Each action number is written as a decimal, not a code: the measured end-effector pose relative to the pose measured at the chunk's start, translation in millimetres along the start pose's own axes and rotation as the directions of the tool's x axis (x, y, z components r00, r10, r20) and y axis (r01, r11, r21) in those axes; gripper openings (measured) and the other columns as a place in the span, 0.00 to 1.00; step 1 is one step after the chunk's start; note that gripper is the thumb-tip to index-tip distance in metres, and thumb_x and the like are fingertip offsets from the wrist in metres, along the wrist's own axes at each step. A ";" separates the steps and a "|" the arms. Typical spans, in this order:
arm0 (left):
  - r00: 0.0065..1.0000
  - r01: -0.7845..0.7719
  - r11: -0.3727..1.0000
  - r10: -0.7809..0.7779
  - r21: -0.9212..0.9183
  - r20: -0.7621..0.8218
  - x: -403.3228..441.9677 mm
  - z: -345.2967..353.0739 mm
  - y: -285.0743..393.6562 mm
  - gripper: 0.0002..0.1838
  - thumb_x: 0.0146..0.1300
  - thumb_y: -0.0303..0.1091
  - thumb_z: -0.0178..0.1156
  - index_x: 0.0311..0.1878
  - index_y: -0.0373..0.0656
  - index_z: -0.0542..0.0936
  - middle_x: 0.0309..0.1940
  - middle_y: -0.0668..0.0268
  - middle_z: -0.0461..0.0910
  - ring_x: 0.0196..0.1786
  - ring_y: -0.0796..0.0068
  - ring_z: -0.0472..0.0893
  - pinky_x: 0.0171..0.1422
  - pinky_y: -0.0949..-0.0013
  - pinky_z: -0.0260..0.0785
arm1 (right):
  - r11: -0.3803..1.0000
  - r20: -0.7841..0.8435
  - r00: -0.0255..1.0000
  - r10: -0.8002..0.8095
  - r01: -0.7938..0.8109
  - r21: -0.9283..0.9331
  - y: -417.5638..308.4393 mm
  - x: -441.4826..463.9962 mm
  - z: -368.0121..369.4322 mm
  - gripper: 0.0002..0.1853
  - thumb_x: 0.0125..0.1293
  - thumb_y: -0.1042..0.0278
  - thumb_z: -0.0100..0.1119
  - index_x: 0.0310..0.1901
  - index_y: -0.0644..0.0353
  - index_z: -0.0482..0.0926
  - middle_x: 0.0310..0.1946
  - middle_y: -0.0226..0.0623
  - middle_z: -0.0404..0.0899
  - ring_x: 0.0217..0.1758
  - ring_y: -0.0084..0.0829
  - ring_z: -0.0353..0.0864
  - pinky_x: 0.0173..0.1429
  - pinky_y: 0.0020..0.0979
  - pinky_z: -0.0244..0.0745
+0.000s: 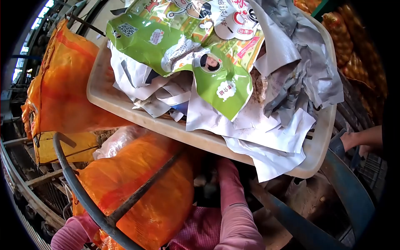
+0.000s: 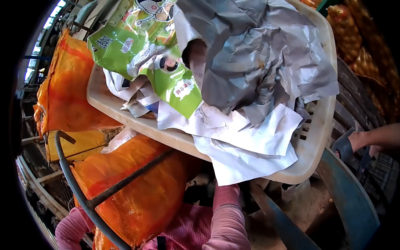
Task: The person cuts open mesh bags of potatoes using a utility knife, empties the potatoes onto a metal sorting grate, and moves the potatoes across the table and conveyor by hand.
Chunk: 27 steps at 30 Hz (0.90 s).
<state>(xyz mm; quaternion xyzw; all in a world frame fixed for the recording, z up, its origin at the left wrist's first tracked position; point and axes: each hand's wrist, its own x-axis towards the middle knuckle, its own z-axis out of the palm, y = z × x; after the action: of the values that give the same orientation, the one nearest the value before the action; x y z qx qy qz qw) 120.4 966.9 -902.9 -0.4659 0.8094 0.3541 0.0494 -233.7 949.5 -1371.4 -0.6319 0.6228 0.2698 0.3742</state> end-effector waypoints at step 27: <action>0.985 -0.118 0.903 0.159 0.414 -0.065 65.7 -18.8 7.8 0.29 0.54 0.26 0.51 0.62 0.53 0.65 0.59 0.50 0.65 0.61 0.46 0.66 0.62 0.55 0.65 | 0.496 -0.140 0.876 0.462 -0.125 0.859 -91.6 -559.4 -158.4 0.22 0.53 0.68 0.50 0.50 0.38 0.78 0.52 0.48 0.65 0.50 0.51 0.73 0.57 0.41 0.68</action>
<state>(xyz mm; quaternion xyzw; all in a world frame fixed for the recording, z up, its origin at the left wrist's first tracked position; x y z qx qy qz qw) 82.1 910.5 -911.8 -0.4034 0.8979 0.1568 0.0807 -206.9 1143.7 -816.4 -0.2989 0.8306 -0.1133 0.4559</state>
